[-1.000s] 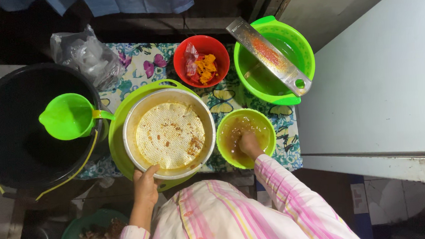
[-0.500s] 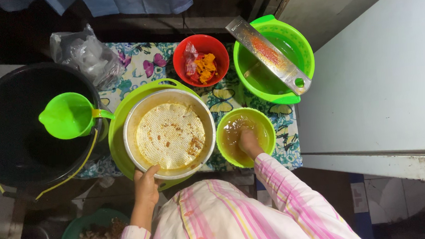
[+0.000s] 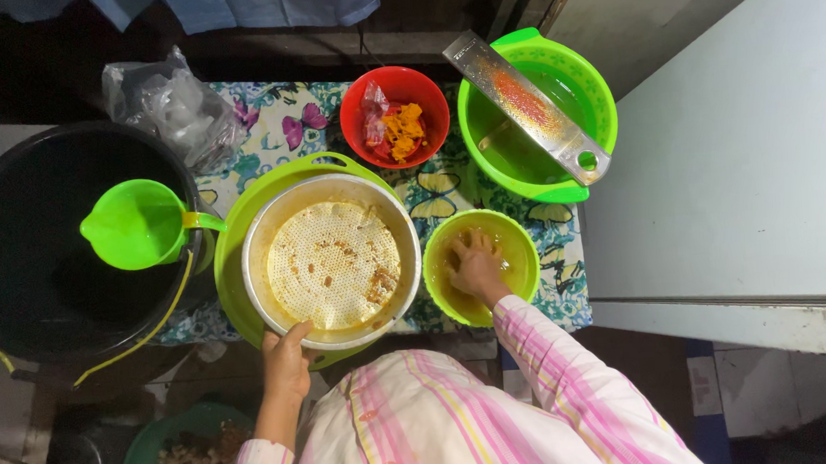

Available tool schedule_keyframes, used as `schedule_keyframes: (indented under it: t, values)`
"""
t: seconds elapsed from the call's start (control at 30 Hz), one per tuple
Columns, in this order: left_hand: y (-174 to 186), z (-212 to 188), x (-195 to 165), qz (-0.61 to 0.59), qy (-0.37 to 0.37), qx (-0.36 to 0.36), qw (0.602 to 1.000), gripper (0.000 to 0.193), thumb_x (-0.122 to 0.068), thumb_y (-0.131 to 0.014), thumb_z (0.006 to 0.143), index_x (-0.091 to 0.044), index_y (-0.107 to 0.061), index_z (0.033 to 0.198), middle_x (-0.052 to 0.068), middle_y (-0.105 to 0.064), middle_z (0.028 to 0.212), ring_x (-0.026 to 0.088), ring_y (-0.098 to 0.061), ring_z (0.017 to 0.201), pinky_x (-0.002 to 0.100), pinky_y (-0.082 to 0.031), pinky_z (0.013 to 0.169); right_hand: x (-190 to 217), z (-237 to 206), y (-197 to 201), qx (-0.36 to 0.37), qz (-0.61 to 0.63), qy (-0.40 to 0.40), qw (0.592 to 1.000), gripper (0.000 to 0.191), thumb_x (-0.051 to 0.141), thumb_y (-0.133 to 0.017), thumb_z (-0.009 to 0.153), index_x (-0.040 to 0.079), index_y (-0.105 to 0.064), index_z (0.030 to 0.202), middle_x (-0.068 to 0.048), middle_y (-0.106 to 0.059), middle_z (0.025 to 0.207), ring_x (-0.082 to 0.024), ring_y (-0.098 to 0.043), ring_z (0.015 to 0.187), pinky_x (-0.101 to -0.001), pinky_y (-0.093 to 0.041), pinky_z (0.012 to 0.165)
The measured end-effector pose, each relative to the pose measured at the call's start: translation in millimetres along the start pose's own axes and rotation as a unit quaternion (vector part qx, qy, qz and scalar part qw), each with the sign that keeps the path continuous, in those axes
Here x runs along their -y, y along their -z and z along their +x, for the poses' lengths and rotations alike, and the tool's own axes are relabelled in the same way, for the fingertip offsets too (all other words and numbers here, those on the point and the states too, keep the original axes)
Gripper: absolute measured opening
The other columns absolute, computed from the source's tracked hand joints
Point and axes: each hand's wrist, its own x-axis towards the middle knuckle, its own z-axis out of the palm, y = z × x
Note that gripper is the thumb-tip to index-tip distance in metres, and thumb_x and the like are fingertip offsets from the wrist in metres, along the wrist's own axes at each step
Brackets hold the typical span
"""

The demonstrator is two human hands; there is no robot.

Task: The person strains an orange liquid through a mesh sieve set over a basin, scooping liquid with a green plastic cup and pouring it over the sieve. They squeeze and press solids in a small bowl by hand, pour the extracted liquid through the sieve, and repeat the scooping and pouring cycles.

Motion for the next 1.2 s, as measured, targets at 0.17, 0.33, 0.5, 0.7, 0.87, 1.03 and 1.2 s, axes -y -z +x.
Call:
schedule_keyframes:
  t: [0.17,0.33,0.5,0.7,0.87,1.03,1.2]
  values:
    - [1.3,-5.5,-7.4,0.017,0.001,-0.014,1.0,0.048,-0.002,-0.066,0.082,-0.009,-0.055,0.129,0.008,-0.067,0.113,0.02,-0.068,0.091,0.034,-0.058,0.065,1.0,2.8,-7.2,0.029,-0.024,0.01,0.999,0.07,0.036,-0.077,0.07,0.022,-0.059,0.136,-0.019,-0.041,0.147,-0.045,-0.033,0.139,-0.0741,-0.021,0.109]
    - [2.7,-6.8,-9.4,0.038,-0.007,-0.014,0.999,0.047,-0.003,-0.066,0.083,-0.007,-0.055,0.128,0.009,-0.067,0.111,0.02,-0.068,0.086,0.034,-0.056,0.06,-3.3,4.9,-12.0,0.138,-0.082,-0.031,0.987,0.071,0.045,-0.071,0.08,0.025,-0.05,0.145,-0.016,-0.03,0.159,-0.046,-0.023,0.148,-0.0756,-0.018,0.114]
    - [0.8,-4.3,-7.2,0.036,-0.008,-0.002,0.999,0.045,-0.003,-0.066,0.084,-0.004,-0.056,0.128,0.011,-0.068,0.111,0.022,-0.069,0.085,0.033,-0.056,0.06,-7.8,-3.9,-14.0,0.152,-0.045,-0.05,0.986,0.07,0.044,-0.065,0.082,0.022,-0.052,0.147,-0.016,-0.031,0.161,-0.047,-0.025,0.147,-0.068,-0.03,0.111]
    - [-3.4,1.5,-2.2,0.003,-0.015,0.016,1.0,0.044,-0.001,-0.066,0.082,-0.003,-0.056,0.125,0.011,-0.069,0.113,0.022,-0.07,0.094,0.035,-0.061,0.072,-4.7,-26.8,-4.9,0.22,-0.102,-0.058,0.968,0.055,0.05,-0.056,0.092,0.016,-0.065,0.134,-0.018,-0.052,0.148,-0.045,-0.036,0.144,-0.0547,-0.035,0.116]
    - [-2.1,7.5,4.8,0.016,-0.001,0.003,1.0,0.04,-0.002,-0.068,0.083,-0.002,-0.058,0.122,0.011,-0.069,0.111,0.023,-0.069,0.092,0.036,-0.058,0.069,-4.5,-30.5,-8.1,0.245,-0.001,-0.068,0.967,0.043,0.034,-0.059,0.088,0.01,-0.071,0.122,-0.023,-0.069,0.122,-0.042,-0.066,0.115,-0.0489,-0.05,0.103]
    - [-2.5,11.4,9.6,0.011,-0.002,0.008,1.0,0.039,-0.003,-0.069,0.083,-0.003,-0.059,0.12,0.01,-0.068,0.11,0.02,-0.068,0.089,0.033,-0.057,0.067,-1.1,-22.1,-23.4,0.186,0.122,-0.062,0.973,0.031,0.011,-0.062,0.083,0.001,-0.072,0.111,-0.028,-0.071,0.11,-0.043,-0.068,0.105,-0.0489,-0.053,0.091]
    - [-2.3,10.2,9.3,0.012,0.0,0.007,1.0,0.038,-0.003,-0.069,0.083,-0.006,-0.058,0.119,0.009,-0.069,0.108,0.02,-0.068,0.087,0.034,-0.056,0.065,4.4,-17.0,-23.1,0.132,0.132,-0.086,0.979,0.027,0.009,-0.068,0.079,0.0,-0.072,0.103,-0.03,-0.071,0.101,-0.045,-0.069,0.099,-0.0492,-0.055,0.086]
